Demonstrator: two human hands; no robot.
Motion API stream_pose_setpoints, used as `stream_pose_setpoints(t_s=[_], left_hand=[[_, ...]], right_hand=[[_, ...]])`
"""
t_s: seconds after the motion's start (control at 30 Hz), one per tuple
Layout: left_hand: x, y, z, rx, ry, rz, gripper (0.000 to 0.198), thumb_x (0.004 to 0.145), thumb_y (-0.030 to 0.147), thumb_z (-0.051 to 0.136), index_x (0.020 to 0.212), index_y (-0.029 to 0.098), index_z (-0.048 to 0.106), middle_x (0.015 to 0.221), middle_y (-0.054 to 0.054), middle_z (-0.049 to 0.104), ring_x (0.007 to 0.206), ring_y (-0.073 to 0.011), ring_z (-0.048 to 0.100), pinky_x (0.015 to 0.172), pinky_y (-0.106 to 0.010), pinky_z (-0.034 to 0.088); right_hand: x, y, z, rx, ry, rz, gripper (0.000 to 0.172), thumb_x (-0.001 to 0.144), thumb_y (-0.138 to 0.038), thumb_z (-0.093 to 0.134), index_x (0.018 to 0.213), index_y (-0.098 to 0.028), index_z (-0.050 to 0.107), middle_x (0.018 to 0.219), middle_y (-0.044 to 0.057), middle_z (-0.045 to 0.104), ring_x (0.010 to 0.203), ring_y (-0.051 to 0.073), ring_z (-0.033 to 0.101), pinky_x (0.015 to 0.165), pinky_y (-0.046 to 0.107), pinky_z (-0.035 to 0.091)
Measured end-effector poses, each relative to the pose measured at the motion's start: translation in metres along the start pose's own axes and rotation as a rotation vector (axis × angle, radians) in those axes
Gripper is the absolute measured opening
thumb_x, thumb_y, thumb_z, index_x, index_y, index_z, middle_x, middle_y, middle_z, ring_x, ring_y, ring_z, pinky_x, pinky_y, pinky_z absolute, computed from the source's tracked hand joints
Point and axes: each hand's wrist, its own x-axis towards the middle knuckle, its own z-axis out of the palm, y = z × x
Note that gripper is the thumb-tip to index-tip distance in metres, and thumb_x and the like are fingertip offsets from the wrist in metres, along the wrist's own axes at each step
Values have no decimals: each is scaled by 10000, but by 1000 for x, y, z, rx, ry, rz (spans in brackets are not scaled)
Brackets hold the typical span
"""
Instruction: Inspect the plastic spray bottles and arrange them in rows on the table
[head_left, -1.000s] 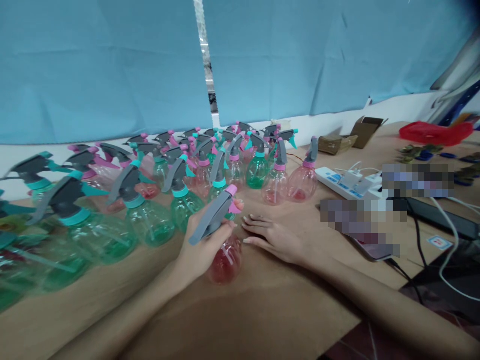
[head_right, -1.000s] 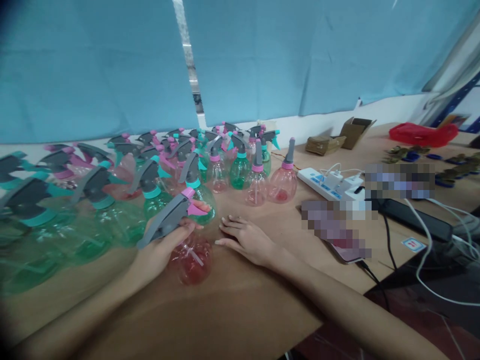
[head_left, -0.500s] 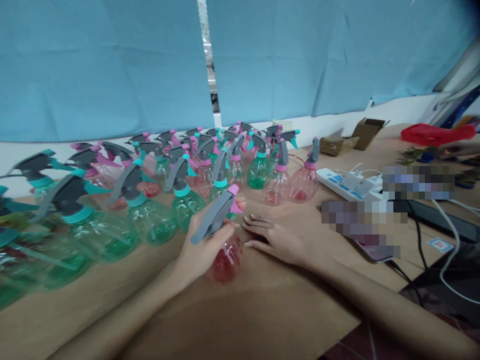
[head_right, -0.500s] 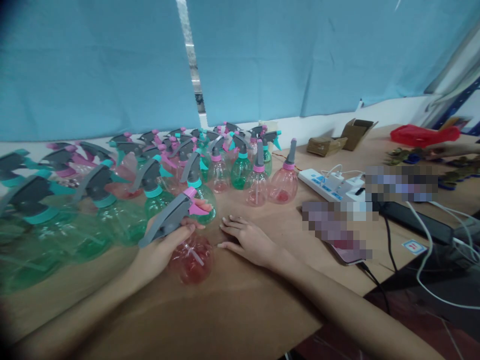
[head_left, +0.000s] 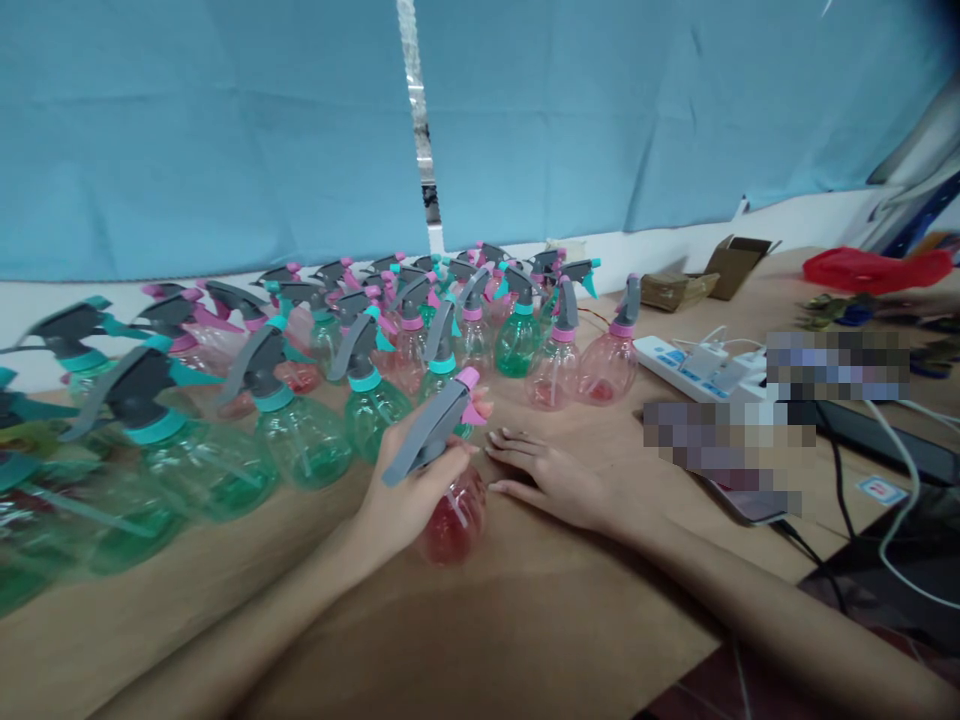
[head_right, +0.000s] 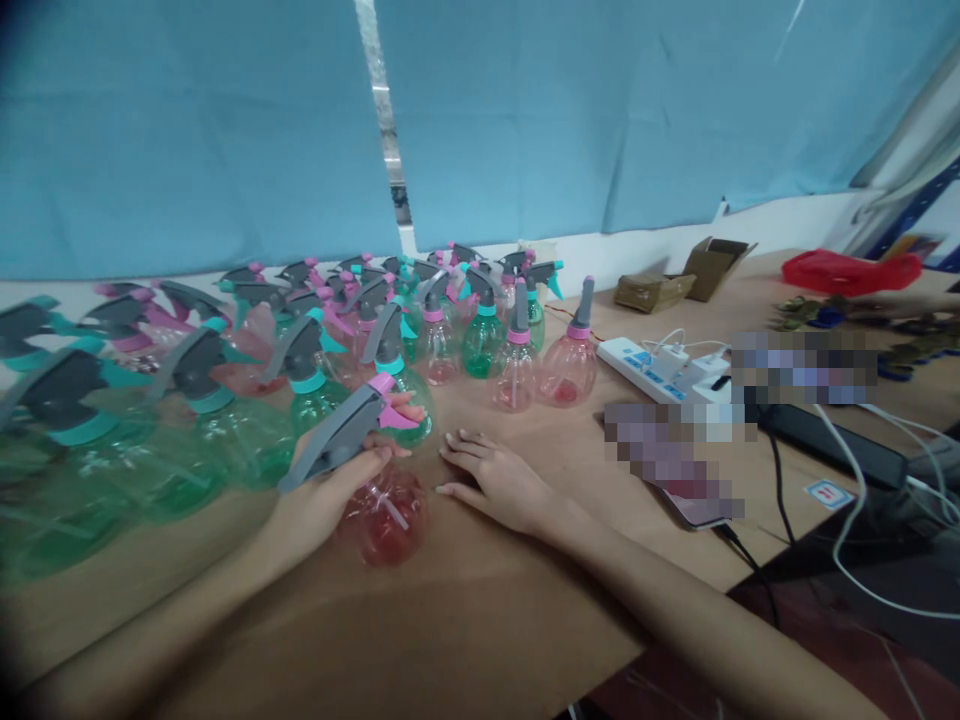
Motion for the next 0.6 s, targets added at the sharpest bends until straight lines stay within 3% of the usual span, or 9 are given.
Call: stream_pose_setpoints(t_s=[0.2,0.33,0.47,0.6], left_hand=[[0,4,-1,-56,-48,38,277,764,236,540,1030,239,618,819,-16,664,748,-183,646,678,-307,509],[0,6,-1,-44,-39,49,285,760,225,534,1029,243,626,741,6,649,705,-168,627,649,-282,498],[0,6,-1,-28,-52,33,298,757,232,532,1043,241,614,818,-2,656,681,-153,615,655,-282,500],[0,7,-1,51,-30,48,282,735,212,508,990,240,624,686,22,611,626,-153,588,611,-279,477]], right_hand=[[0,0,-1,33,8,2,530,887,-472,461,1321,-167,472,1358,107,488,1299,231,391,1081,423,330],[0,0,0,52,13,1,517,886,-472,465,1326,-200,465,1363,92,484,1296,233,395,1074,444,335],[0,2,1,48,7,-5,521,886,-471,466,1325,-190,467,1367,95,479,1298,232,392,1081,432,328],[-1,1,1,45,4,-6,530,886,-460,472,1321,-156,473,1359,116,486,1300,234,389,1090,417,317]])
